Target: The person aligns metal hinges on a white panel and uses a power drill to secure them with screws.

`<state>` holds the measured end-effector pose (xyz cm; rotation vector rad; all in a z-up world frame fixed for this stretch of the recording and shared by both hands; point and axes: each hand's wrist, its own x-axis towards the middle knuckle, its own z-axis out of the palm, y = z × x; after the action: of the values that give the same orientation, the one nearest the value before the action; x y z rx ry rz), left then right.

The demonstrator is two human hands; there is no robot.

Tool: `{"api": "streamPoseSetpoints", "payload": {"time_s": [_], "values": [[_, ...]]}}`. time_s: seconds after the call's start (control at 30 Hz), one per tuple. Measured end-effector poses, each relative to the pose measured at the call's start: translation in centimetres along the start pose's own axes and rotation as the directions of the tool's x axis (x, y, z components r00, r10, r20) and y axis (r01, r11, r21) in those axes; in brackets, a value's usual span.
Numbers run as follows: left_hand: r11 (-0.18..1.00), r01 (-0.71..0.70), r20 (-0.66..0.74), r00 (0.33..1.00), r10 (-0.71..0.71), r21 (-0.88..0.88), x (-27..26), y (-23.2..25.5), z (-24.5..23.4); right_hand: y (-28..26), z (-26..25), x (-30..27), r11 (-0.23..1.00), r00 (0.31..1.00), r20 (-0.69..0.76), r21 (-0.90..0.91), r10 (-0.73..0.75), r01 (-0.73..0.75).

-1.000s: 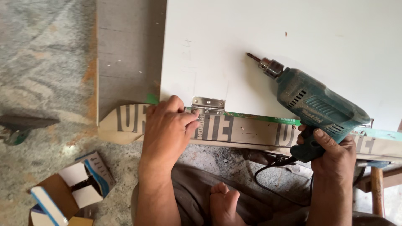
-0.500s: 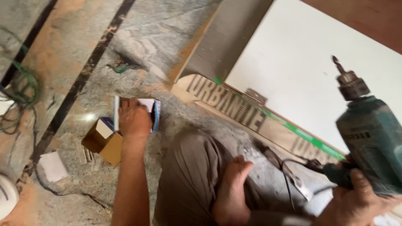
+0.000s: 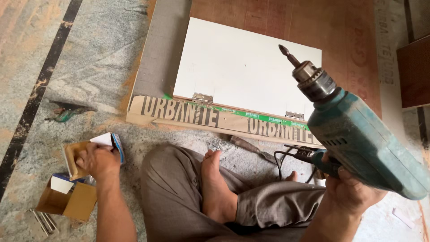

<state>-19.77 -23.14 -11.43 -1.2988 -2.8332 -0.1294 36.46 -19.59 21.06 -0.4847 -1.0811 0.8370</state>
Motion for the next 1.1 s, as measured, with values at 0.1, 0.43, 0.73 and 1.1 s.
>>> {"api": "streamPoseSetpoints", "payload": {"time_s": [0.1, 0.43, 0.73, 1.1], "values": [[0.999, 0.014, 0.017, 1.0, -0.015, 0.052, 0.9, 0.3, 0.6, -0.9, -0.2, -1.5, 1.0, 1.0, -0.001, -0.017, 0.01, -0.01], [0.969, -0.158, -0.224, 0.968, 0.114, -0.191, -1.2, -0.8, -0.8, -1.8, -1.9, -6.1, 0.983, 0.982, -0.083, -0.061, 0.169, -0.174], [0.53, -0.377, -0.458, 0.889, -0.025, -0.76, -1.8, 0.7, -2.5, -1.6, -0.8, -7.0, 0.963, 0.967, -0.092, -0.111, 0.236, -0.246], [-0.68, 0.346, 0.297, 0.935, 0.194, -0.646, -8.5, 17.6, -22.2, -0.8, -0.6, -10.2, 0.858, 0.915, -0.048, -0.331, 0.401, -0.394]]}}
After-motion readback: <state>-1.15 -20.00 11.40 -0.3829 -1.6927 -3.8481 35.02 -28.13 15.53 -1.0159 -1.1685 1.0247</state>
